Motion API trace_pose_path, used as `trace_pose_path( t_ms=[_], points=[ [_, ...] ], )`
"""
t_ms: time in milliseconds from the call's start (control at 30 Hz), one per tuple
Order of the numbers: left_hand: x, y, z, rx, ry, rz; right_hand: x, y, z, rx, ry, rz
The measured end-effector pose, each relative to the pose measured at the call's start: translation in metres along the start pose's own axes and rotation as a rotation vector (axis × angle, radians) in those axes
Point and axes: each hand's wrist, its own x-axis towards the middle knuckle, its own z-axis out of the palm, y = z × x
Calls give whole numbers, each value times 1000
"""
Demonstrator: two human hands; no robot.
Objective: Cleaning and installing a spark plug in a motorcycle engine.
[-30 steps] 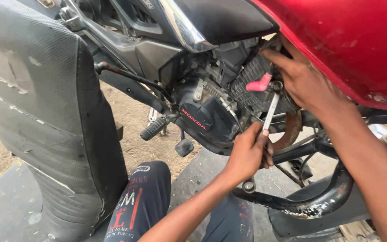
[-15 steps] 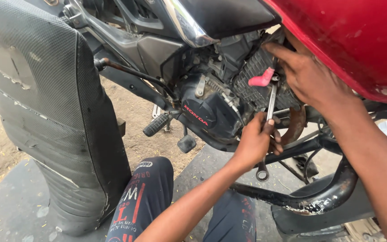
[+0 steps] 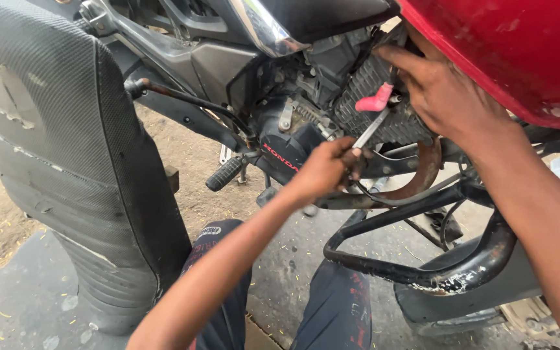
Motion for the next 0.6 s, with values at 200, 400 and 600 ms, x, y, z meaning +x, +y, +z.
trace_pose_path(
  t_ms=[200, 400, 600],
  points=[
    [21, 78, -62, 782, 8, 175, 1, 1, 1, 64, 10, 9],
    [-8, 65, -31, 739, 143, 113, -3, 10, 8, 6, 43, -18],
    [-14, 20, 20, 184, 135, 85, 2, -3, 0, 68, 27, 6]
  ],
)
